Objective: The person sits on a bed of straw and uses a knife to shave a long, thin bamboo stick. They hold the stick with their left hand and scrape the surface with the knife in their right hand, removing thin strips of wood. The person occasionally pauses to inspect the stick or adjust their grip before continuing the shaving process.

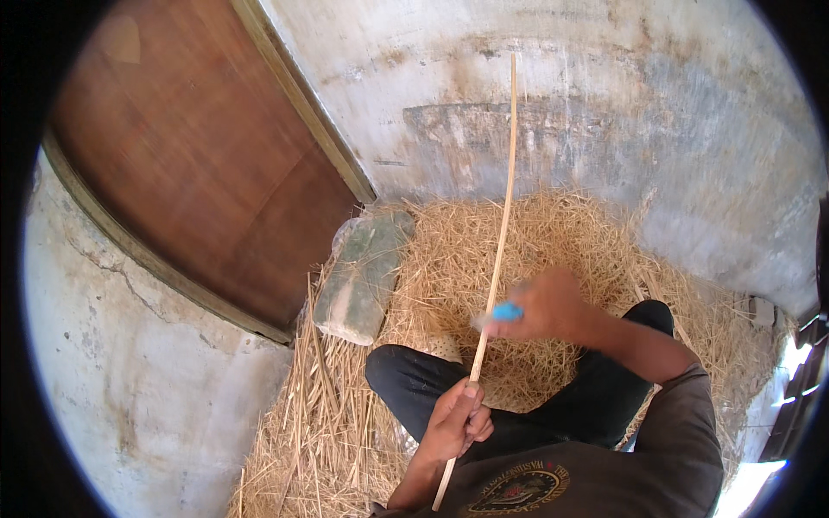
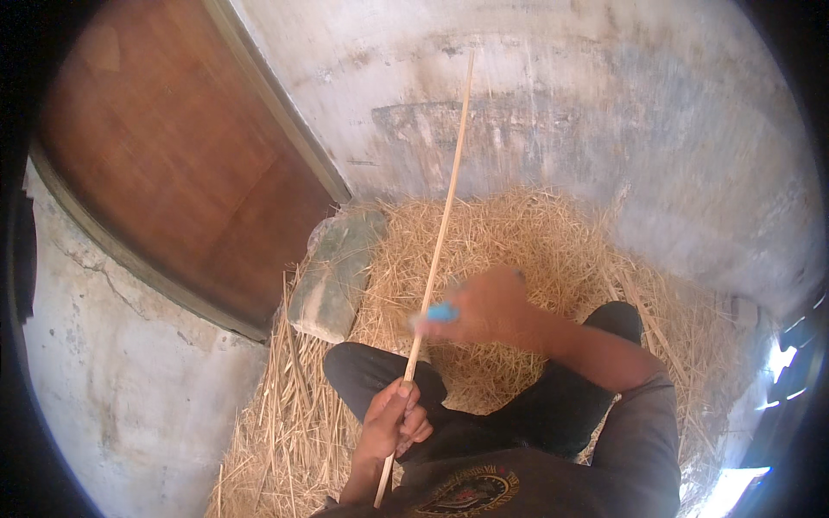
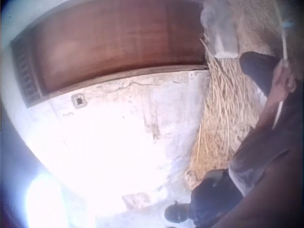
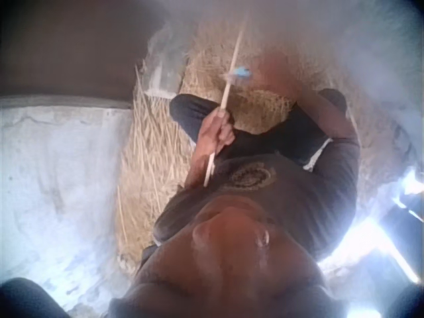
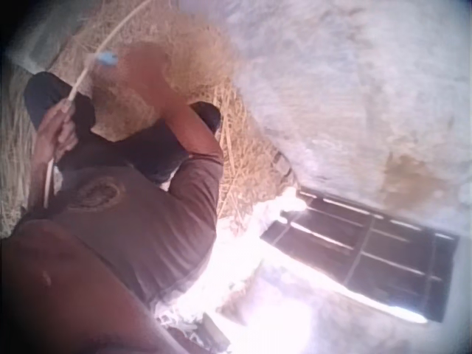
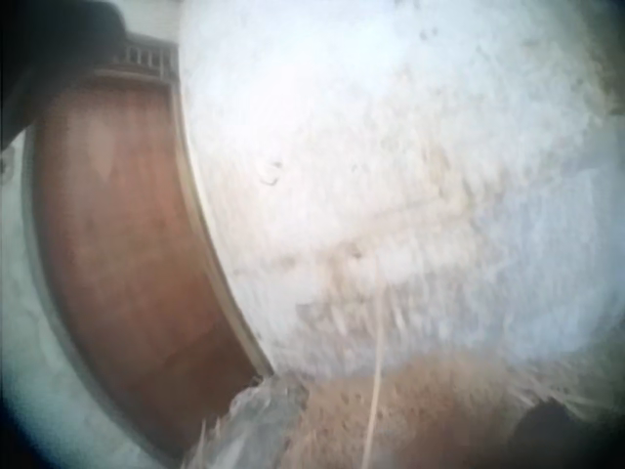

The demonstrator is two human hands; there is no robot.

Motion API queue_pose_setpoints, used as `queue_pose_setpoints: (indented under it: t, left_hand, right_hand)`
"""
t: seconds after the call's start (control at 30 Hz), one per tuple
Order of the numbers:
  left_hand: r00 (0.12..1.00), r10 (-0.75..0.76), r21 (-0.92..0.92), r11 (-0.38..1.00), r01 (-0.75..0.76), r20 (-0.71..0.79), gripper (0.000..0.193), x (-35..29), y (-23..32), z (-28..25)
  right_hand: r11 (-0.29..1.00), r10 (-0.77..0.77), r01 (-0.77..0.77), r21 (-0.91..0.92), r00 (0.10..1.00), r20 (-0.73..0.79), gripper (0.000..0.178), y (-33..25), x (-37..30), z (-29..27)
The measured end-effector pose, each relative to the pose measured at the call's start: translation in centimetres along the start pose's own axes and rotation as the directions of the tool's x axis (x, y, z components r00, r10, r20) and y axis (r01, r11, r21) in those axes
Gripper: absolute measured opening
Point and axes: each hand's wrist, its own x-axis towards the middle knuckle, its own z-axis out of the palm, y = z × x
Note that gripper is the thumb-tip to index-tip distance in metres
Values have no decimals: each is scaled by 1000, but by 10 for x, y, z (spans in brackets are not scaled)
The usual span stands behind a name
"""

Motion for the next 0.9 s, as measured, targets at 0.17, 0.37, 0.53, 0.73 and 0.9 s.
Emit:
queue_pose_setpoints:
  t: [0.17,0.37,0.53,0.73,0.9]
  left_hand:
    - [999,-47,-52,998,47,-8,29,-5,2,0]
    - [994,-111,-106,988,111,5,31,-11,1,-8]
    - [989,-145,-87,985,147,25,31,-16,1,-11]
    - [988,-139,-78,986,145,69,29,-15,-4,-14]
    - [983,-167,-43,984,170,77,30,-18,-11,-20]
  right_hand:
    - [991,137,-133,31,979,-154,78,20,12,11]
    - [997,-49,53,64,996,-72,67,-3,-6,11]
    - [970,239,-240,-33,970,-51,68,34,6,15]
    - [959,273,-271,82,962,-16,66,40,7,21]
    - [996,85,-85,-1,995,-47,64,26,-19,38]
